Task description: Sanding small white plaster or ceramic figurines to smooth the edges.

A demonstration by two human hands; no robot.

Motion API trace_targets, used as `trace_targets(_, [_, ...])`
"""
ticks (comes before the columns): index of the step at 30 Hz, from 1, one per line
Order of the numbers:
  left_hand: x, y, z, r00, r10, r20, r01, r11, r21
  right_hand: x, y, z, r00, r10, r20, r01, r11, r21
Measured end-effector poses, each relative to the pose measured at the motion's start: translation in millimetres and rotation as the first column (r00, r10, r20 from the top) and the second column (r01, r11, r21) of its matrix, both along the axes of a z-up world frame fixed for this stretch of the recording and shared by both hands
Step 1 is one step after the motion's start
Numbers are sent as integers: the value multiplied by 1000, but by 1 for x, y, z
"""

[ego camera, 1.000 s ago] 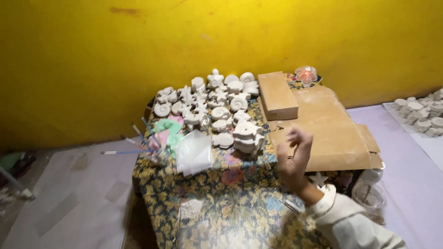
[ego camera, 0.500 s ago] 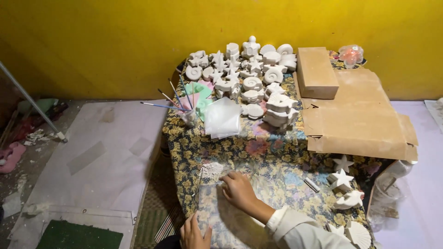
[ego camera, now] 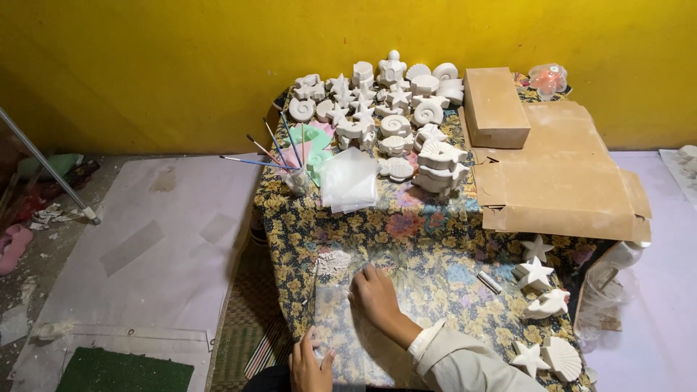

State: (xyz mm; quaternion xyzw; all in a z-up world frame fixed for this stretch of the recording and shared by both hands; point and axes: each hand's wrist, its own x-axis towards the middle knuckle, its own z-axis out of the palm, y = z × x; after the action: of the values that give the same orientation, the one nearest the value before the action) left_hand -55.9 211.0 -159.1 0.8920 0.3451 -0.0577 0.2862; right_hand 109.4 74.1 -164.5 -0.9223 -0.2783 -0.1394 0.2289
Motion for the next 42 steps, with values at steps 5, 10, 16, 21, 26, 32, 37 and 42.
trace_targets(5, [1,5,-7,998,63,17,-62,995,-81,-1,1,-4,998,15,-66,-18,999,-48])
trace_targets(10, [2,23,-11,994,86,64,-75,985,-156,-12,2,31,918,130,-375,-78,985,151])
trace_targets(16, [9,28,25,983,145,-110,-177,903,-391,-23,-16,73,729,205,-653,94,915,392])
trace_targets(21, [9,22,13,964,248,94,-147,793,-592,-45,-34,105,604,289,-743,158,870,467])
trace_targets(26, [10,-3,53,922,313,226,-159,841,-517,-75,-40,127,505,339,-794,253,821,512])
trace_targets(32, [22,-12,51,867,447,222,-80,564,-822,-82,-50,130,491,375,-786,377,722,580])
trace_targets(37, [28,-19,61,822,452,345,-1,608,-794,-76,-58,136,413,483,-772,463,619,634])
trace_targets(42, [25,-24,80,805,412,426,8,711,-703,-72,-67,114,411,448,-794,512,607,608])
